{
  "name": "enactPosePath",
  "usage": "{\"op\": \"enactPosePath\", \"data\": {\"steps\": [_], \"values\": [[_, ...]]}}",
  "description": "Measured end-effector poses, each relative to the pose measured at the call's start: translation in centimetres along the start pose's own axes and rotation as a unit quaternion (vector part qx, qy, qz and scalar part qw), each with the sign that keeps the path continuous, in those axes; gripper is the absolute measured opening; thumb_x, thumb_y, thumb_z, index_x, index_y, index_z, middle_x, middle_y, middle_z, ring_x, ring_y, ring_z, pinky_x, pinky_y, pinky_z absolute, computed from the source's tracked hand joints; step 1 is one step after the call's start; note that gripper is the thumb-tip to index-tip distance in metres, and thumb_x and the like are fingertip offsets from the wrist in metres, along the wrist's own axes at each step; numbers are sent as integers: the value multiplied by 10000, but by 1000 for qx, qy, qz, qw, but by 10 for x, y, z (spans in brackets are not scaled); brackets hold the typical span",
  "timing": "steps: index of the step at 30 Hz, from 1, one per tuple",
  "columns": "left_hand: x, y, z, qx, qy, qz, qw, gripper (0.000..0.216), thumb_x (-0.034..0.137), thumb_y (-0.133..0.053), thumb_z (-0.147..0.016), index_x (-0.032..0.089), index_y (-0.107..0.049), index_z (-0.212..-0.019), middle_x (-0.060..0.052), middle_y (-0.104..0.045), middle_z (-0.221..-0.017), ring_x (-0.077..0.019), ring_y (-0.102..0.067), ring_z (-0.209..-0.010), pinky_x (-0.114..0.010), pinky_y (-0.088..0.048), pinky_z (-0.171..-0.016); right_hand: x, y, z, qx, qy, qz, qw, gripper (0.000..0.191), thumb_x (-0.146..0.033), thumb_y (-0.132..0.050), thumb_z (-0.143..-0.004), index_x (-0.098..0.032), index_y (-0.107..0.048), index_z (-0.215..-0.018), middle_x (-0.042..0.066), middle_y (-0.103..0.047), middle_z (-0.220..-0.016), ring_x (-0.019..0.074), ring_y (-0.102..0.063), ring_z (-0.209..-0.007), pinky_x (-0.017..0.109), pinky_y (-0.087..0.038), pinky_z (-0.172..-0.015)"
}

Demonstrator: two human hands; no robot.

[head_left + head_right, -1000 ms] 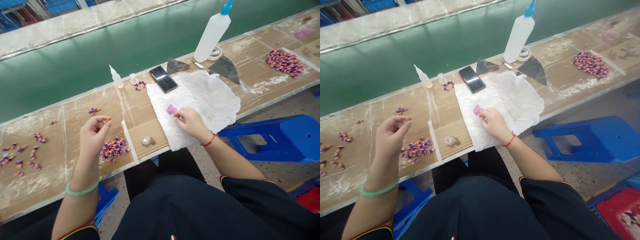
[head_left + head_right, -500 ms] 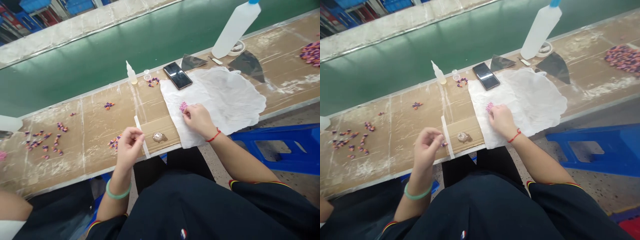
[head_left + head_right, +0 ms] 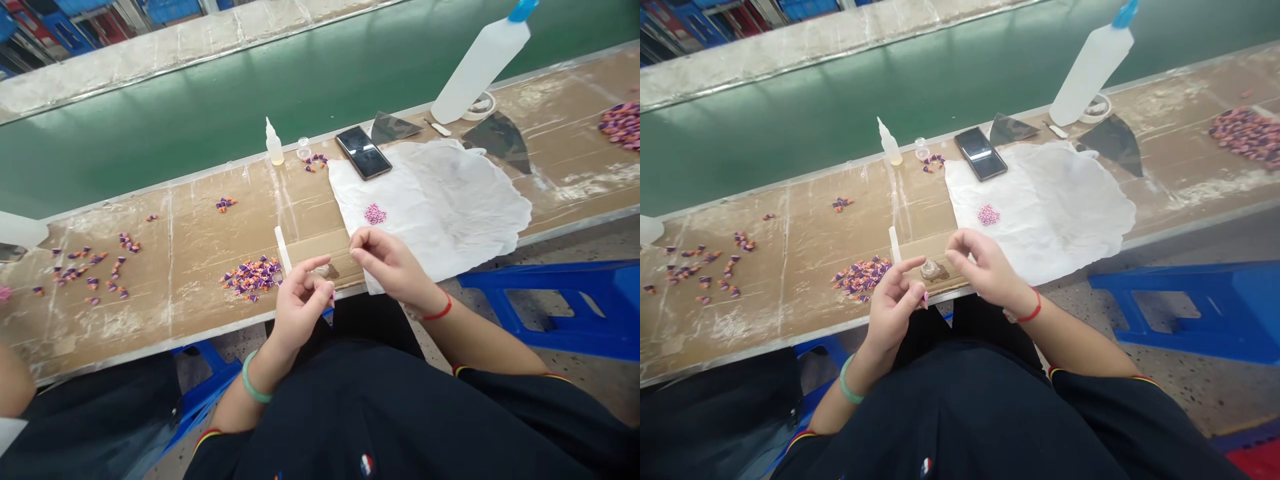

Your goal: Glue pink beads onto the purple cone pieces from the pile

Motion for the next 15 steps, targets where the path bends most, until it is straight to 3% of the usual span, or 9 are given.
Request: {"op": "enactPosePath", "data": {"steps": [2, 5, 11, 15], "values": [[1, -6, -1, -9, -10, 21, 1000, 463, 485, -754, -829, 209, -681, -1193, 32, -623, -599, -123, -582, -518, -266, -499, -571, -22, -5, 4, 23, 36, -49, 998, 138, -282, -524, -971, -226, -510, -845, 2, -545, -776, 151, -523, -695, 301, -432, -631], [1, -12, 0, -26, -17, 49, 998, 436, 473, -760, -833, 205, -714, -1173, 29, -628, -596, -118, -581, -514, -266, -501, -574, -40, -8, 7, 59, 83, -43, 994, 113, -215, -526, -963, -230, -509, -853, 10, -533, -794, 159, -529, -727, 318, -437, -646], [-2, -16, 1, -45, 19, 103, 994, 406, 462, -805, -789, 212, -751, -1104, 40, -614, -571, -100, -543, -475, -257, -476, -545, -54, -4, 12, 116, 173, 31, 978, 134, -121, -539, -921, -248, -513, -887, 17, -544, -800, 190, -556, -789, 371, -478, -715], [-6, -18, 0, -54, 67, 166, 982, 366, 429, -866, -710, 207, -762, -982, 58, -566, -523, -75, -464, -425, -231, -407, -467, -58, -2, 15, 104, 217, 54, 969, 230, -112, -566, -915, -289, -604, -1057, 58, -645, -1000, 217, -625, -927, 412, -531, -779]]}}
Point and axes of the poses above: each hand's wrist, its own z-axis away from the middle knuckle, its own y-axis out of the back of the hand, x = y × z, the point moved 9 cm from there along -z, towards the middle knuckle
